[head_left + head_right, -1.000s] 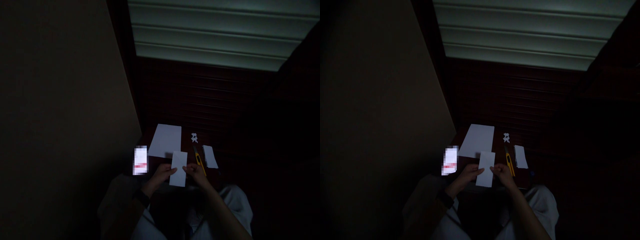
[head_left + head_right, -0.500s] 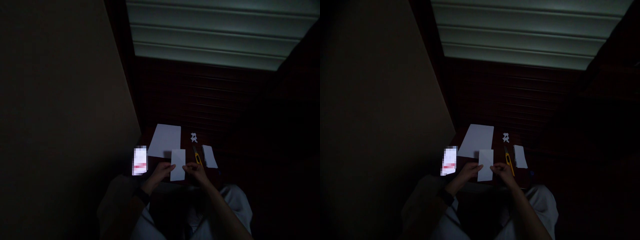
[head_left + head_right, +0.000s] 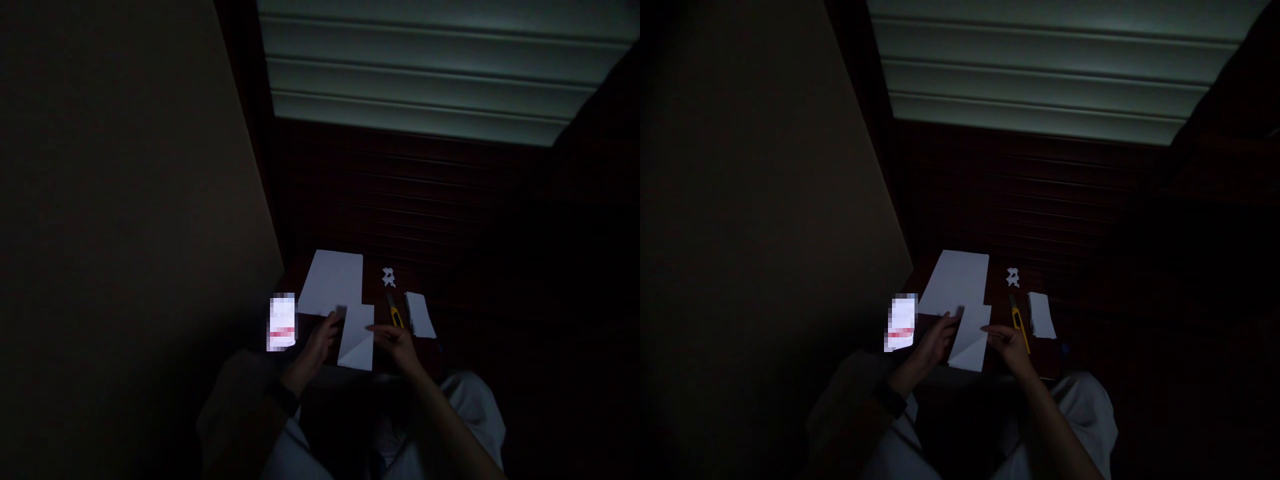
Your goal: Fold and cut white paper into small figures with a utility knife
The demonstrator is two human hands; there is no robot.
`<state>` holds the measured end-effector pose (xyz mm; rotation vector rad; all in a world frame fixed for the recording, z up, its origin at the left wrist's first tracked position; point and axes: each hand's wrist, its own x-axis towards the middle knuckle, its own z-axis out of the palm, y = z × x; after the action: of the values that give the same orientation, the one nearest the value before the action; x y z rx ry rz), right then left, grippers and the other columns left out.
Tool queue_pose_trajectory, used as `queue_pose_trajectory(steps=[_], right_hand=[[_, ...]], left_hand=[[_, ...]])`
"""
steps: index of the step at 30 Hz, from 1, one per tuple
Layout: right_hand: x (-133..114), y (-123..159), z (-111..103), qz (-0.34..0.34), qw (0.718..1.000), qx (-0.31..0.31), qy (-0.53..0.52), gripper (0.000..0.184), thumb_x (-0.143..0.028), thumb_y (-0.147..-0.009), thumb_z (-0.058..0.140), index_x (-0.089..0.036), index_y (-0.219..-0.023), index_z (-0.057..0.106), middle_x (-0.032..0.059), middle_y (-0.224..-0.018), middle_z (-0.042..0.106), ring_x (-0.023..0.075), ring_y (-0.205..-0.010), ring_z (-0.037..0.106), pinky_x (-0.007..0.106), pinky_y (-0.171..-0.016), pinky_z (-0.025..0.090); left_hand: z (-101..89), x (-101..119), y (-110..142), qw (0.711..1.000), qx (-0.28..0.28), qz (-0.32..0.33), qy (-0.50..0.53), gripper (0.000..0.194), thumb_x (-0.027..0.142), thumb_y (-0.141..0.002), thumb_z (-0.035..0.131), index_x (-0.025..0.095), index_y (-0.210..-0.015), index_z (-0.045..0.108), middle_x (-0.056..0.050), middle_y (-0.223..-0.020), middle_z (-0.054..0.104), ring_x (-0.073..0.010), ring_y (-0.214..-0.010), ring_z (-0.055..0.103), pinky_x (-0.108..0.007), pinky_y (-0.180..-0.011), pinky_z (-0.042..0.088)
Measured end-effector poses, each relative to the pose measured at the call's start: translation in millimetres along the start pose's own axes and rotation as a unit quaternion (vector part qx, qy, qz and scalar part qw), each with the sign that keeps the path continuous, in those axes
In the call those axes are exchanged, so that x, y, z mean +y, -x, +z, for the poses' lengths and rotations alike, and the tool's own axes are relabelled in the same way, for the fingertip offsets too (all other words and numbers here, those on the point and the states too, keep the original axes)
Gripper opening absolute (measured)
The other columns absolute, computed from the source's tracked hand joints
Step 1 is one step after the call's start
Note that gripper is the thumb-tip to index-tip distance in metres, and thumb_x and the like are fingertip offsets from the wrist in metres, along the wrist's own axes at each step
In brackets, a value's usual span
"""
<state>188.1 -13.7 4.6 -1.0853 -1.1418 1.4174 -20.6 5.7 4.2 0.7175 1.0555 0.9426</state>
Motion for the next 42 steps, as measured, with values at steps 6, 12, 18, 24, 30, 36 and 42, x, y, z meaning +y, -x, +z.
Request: queue_pose_trajectory(steps=[6,12,18,24,30,36,42], right_hand=[[-0.3,3.0,3.6,-0.023,0.998,0.030,0.057,0.035,-0.042,-0.072,0.065,-0.020,-0.099,0.067,0.0068,-0.090,0.070,0.0255,-0.087,0.063,0.036,-0.077,0.048],[15.0,-0.4,7.8,0.054,0.997,0.055,-0.021,0.050,-0.043,-0.061,0.075,-0.016,-0.101,0.061,0.0044,-0.070,0.068,0.0216,-0.065,0.064,0.032,-0.061,0.050],[18.1,4.0,3.5,0.103,0.993,0.021,-0.054,0.032,-0.040,-0.060,0.076,-0.016,-0.077,0.064,-0.0004,-0.059,0.063,0.0134,-0.050,0.057,0.025,-0.049,0.045],[11.7,9.1,-2.0,0.131,0.988,-0.020,-0.078,0.029,-0.033,-0.061,0.077,-0.014,-0.080,0.065,0.0036,-0.071,0.067,0.0154,-0.059,0.062,0.027,-0.057,0.048],[10.9,10.7,-6.0,0.138,0.985,-0.039,-0.092,0.026,-0.031,-0.063,0.076,-0.013,-0.080,0.066,0.0054,-0.073,0.068,0.0168,-0.061,0.062,0.030,-0.061,0.048],[8.7,11.5,-5.6,0.144,0.982,-0.051,-0.111,0.029,-0.030,-0.064,0.075,-0.013,-0.087,0.067,0.0073,-0.076,0.068,0.0171,-0.061,0.062,0.031,-0.060,0.048],[3.3,10.3,-2.9,0.146,0.980,-0.053,-0.128,0.038,-0.028,-0.061,0.076,-0.013,-0.094,0.067,0.0077,-0.076,0.069,0.0171,-0.061,0.062,0.030,-0.059,0.048]], left_hand=[[5.1,-5.3,9.9,0.992,-0.086,0.043,-0.080,0.043,0.045,-0.068,0.068,0.010,-0.093,0.067,-0.012,-0.090,0.069,-0.0250,-0.083,0.064,-0.031,-0.069,0.048],[4.9,-6.8,9.4,0.990,-0.092,0.053,-0.094,0.043,0.045,-0.068,0.068,0.010,-0.094,0.067,-0.014,-0.092,0.069,-0.0252,-0.080,0.065,-0.032,-0.067,0.049],[5.1,0.5,13.6,0.986,-0.100,0.059,-0.116,0.042,0.045,-0.069,0.066,0.011,-0.094,0.067,-0.013,-0.093,0.069,-0.0239,-0.080,0.065,-0.031,-0.069,0.048],[3.2,1.7,14.8,0.982,-0.091,0.062,-0.153,0.039,0.046,-0.071,0.064,0.010,-0.087,0.067,-0.012,-0.085,0.070,-0.0232,-0.075,0.065,-0.030,-0.065,0.048],[2.0,7.6,18.9,0.978,-0.137,0.055,-0.146,0.042,0.042,-0.072,0.065,0.014,-0.104,0.063,-0.013,-0.098,0.068,-0.0242,-0.082,0.065,-0.031,-0.066,0.049],[1.7,12.3,21.7,0.978,-0.147,0.048,-0.138,0.040,0.041,-0.072,0.065,0.013,-0.099,0.065,-0.013,-0.097,0.068,-0.0245,-0.084,0.064,-0.032,-0.070,0.048],[2.7,11.2,19.4,0.981,-0.157,0.034,-0.110,0.042,0.039,-0.071,0.066,0.014,-0.104,0.063,-0.013,-0.098,0.067,-0.0246,-0.085,0.064,-0.034,-0.071,0.048]])
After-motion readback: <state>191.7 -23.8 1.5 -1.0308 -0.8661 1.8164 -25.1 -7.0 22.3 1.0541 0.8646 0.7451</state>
